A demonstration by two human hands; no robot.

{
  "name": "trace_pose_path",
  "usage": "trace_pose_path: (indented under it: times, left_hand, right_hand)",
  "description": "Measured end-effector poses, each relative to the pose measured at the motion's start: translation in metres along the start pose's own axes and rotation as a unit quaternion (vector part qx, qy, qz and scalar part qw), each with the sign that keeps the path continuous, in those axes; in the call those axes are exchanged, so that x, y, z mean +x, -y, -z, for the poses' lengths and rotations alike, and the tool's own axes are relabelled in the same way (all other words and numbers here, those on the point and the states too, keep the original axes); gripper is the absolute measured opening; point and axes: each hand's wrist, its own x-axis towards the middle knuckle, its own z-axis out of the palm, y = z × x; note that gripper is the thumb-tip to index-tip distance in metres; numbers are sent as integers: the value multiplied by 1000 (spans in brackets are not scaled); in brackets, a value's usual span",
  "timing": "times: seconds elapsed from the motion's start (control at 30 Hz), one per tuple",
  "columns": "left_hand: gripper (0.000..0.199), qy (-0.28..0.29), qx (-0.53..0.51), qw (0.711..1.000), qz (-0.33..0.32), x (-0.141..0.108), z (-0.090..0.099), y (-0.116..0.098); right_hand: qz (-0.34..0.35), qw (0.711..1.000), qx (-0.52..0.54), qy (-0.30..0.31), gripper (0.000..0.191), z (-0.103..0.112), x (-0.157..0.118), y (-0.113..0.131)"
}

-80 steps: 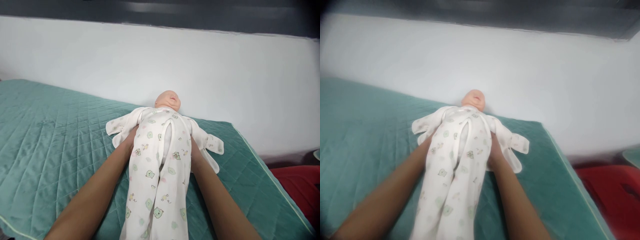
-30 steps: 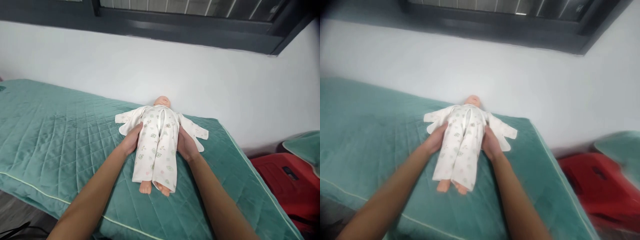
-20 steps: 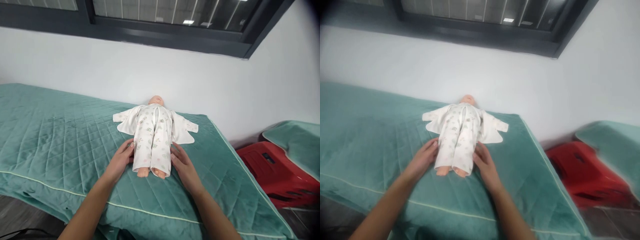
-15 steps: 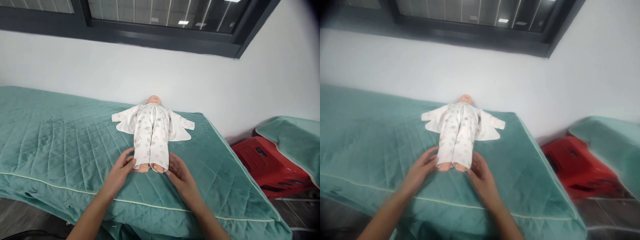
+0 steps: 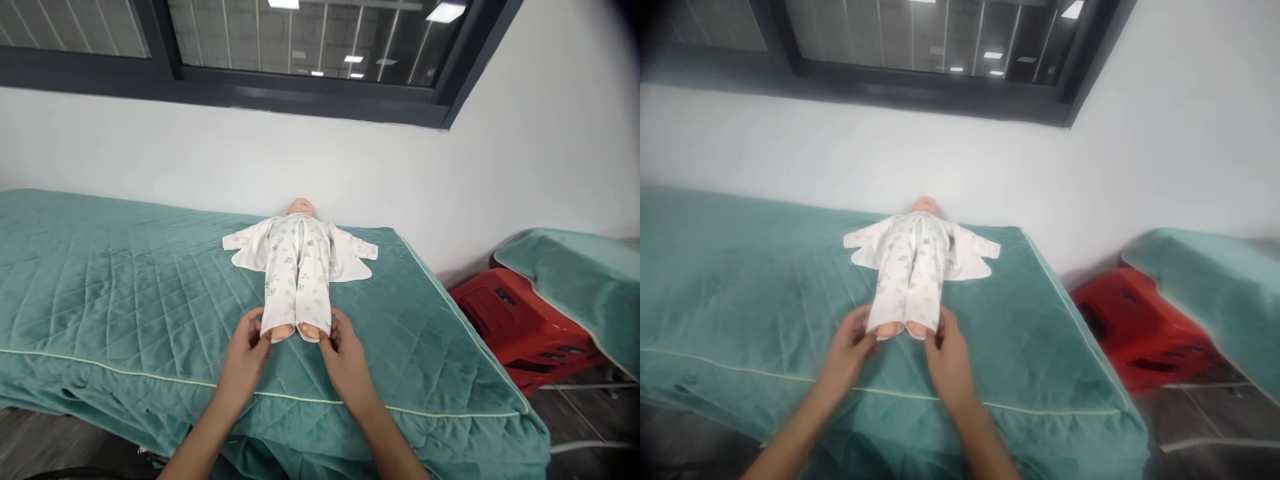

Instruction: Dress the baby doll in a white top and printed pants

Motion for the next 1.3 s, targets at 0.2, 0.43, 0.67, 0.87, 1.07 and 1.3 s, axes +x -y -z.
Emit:
trace_pose_path:
  times: [0.2, 0.43, 0.67, 0.87, 1.07, 1.3]
  left_hand:
    - [45, -25, 73, 997, 5, -17, 9, -3]
    - [29, -82, 352, 895, -260, -5, 1, -7]
    - [22, -42, 428, 813, -393, 3, -1, -25]
    - [24, 8, 379, 822, -424, -9, 14, -11]
    - [23, -17, 299, 900, -316, 29, 36, 2]
    - [35, 83, 395, 865, -299, 148, 36, 0]
  right_hand:
    - [18, 999, -44, 11, 44, 8, -17, -4]
    - [150, 975, -162, -32, 37, 11, -12, 11]
    - [222, 941, -254, 0, 22, 4, 9, 32]
    - [288, 928, -228, 71, 24, 21, 5, 31]
    - [251, 951, -139, 113, 17, 44, 30, 10]
    - [238, 936, -253, 61, 30, 26, 135, -28]
